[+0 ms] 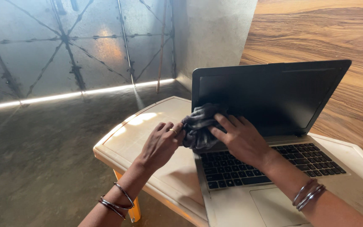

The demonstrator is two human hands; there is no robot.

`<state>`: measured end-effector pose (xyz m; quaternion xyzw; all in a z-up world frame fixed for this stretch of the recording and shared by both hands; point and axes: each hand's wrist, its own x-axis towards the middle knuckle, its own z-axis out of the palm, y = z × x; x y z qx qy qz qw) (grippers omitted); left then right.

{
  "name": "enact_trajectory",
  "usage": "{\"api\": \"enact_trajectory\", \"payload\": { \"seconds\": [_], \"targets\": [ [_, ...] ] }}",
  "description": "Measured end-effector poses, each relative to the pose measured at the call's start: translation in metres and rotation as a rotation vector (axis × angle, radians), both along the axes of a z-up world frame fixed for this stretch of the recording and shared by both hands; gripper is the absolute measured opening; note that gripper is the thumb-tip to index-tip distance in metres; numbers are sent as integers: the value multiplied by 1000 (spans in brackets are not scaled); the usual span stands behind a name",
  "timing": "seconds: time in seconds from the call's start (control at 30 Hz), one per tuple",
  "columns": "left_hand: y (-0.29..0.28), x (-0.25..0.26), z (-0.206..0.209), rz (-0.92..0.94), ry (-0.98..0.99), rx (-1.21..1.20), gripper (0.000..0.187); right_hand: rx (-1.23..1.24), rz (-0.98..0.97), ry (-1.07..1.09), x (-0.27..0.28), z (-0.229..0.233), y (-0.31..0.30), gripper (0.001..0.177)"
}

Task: The person wipes the side of a dark refrigerator with a cloth while sitting on the floor. They then move to a small table and clean a laptop, wiping the keyboard, screen, and exterior casing with the same cloth.

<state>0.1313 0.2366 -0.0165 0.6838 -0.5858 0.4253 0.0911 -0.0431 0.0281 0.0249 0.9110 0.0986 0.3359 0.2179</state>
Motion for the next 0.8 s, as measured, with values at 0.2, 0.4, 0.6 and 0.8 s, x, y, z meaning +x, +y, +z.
{"api": "enact_trajectory", "payload": {
  "seconds": [0.2,0.4,0.6,0.8],
  "targets": [
    [-10,-5,-15,-43,16,37,19,-7,-91,149,-9,-8,-13,55],
    [-35,-24,-13,-82,9,74,20,-31,-211,316,-31,-11,-40,67],
    [-68,-49,-8,-147,-34,64,28,-88,-343,341,-53,-16,-73,70],
    [-110,-66,-3,-200,-98,34,13,-75,-450,328,-69,-21,-103,66]
  ]
}}
